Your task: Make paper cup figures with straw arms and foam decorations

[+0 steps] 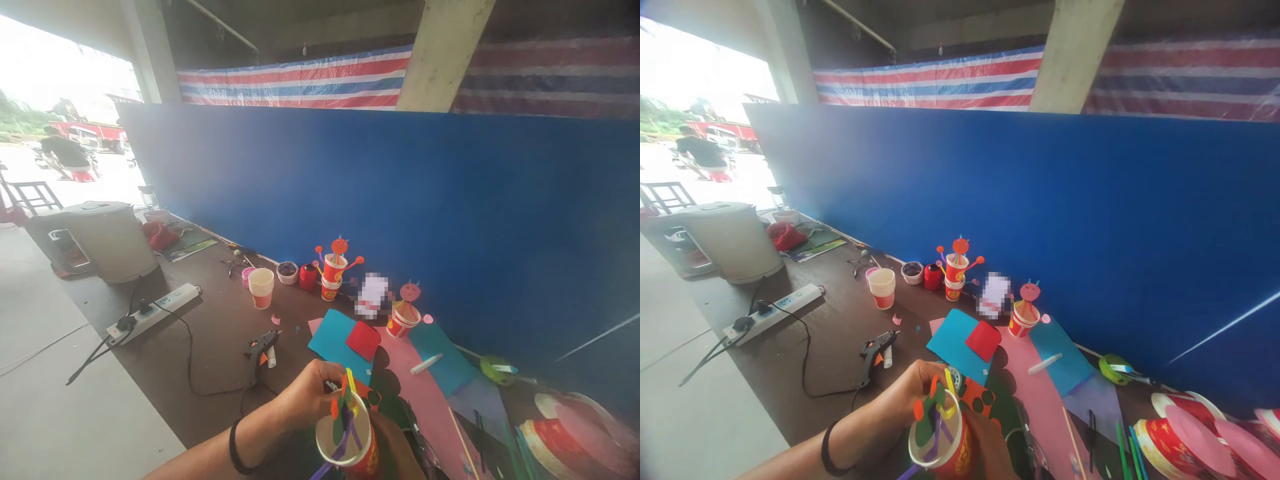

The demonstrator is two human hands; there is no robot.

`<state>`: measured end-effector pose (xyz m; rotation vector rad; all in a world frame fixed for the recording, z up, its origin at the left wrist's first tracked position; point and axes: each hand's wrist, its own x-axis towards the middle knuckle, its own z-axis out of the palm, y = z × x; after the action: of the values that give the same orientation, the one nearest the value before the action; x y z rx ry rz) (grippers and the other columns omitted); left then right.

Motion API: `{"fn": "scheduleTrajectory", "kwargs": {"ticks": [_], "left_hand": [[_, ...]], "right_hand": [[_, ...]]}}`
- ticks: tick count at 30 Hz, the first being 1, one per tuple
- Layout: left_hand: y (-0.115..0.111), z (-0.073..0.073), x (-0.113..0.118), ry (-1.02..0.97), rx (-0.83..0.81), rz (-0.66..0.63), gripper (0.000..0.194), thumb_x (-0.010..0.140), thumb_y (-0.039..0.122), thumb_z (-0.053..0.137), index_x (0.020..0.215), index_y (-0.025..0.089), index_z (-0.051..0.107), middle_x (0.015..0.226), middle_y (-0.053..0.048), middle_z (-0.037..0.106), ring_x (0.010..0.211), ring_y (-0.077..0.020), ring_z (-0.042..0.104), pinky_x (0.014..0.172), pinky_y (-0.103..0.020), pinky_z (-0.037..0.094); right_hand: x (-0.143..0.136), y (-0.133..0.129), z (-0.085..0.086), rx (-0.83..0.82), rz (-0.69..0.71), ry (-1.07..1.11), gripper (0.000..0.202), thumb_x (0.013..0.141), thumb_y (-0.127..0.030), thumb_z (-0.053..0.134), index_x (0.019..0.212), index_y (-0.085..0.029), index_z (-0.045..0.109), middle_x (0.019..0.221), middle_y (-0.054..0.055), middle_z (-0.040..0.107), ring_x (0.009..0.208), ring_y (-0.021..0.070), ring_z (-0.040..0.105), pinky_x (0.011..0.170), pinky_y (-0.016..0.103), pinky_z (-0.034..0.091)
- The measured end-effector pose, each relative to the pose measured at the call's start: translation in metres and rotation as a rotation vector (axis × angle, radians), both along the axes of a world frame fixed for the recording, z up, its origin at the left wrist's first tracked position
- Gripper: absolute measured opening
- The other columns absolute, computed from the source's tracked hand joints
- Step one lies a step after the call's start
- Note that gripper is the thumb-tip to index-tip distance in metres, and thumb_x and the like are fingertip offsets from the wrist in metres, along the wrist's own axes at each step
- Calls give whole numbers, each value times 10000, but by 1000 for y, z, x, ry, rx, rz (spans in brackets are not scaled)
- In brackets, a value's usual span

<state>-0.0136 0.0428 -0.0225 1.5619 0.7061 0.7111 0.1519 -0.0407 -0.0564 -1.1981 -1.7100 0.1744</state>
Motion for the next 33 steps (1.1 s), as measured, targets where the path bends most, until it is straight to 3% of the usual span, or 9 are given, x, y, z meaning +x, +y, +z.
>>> {"fn": "scheduleTrajectory", "kwargs": {"ticks": [4,8,11,15,19,24,28,31,33], "left_hand": [[-1,1,0,25,84,7,111,699,175,622,617,102,639,659,-20,560,622,-101,478,542,-183,365],[-2,-1,0,2,62,41,120,690,192,643,606,105,646,654,-15,569,617,-99,473,544,-183,361],[-2,-6,0,-61,-125,27,205,692,303,684,682,99,679,674,-25,605,608,-101,495,551,-186,371],[-2,-13,-1,-197,-457,-26,388,698,414,693,911,90,694,770,-68,659,687,-140,570,658,-222,426],[-4,-13,-1,-349,-527,0,468,776,485,595,1025,95,668,974,-133,663,894,-214,598,810,-304,444],[-6,-19,-6,-398,-368,-116,621,736,496,643,1236,143,541,1194,-151,584,1104,-283,521,953,-409,375],[-9,-29,-13,-267,-12,0,816,623,485,750,1327,227,429,1323,-139,459,1205,-306,418,978,-426,365],[-12,-27,-16,-100,370,97,685,623,414,768,1241,244,528,1299,-133,435,1181,-298,426,980,-421,367],[-14,-20,-18,-22,523,101,523,679,358,736,1170,259,587,1219,-119,488,1104,-266,485,952,-403,388]], "right_hand": [[-2,18,-1,19,110,-3,315,747,-150,610,943,-380,699,578,-43,683,498,134,658,446,118,493],[-3,19,-2,-52,157,115,320,772,-155,591,980,-377,692,629,-24,707,548,149,677,501,126,517],[-1,10,-8,-158,165,296,264,772,-261,619,1011,-352,684,727,3,725,663,192,698,570,181,555],[1,-2,-21,-257,124,440,446,761,-444,623,1149,-226,620,966,80,710,873,260,682,686,298,575],[-4,0,-32,-406,189,692,604,734,-576,601,1184,-174,579,1100,130,662,1006,295,626,808,373,530],[-10,8,-35,-445,215,876,612,686,-583,646,1161,-200,596,1138,136,645,1059,323,589,821,396,511],[-8,8,-37,-462,206,871,542,700,-528,665,1145,-224,599,1156,110,638,1085,307,575,832,374,507],[-7,7,-37,-457,175,791,497,734,-501,645,1138,-216,591,1115,101,654,1031,278,606,801,336,520],[-8,7,-37,-438,152,743,494,738,-515,633,1123,-209,588,1077,100,663,986,266,624,767,313,531]]}}
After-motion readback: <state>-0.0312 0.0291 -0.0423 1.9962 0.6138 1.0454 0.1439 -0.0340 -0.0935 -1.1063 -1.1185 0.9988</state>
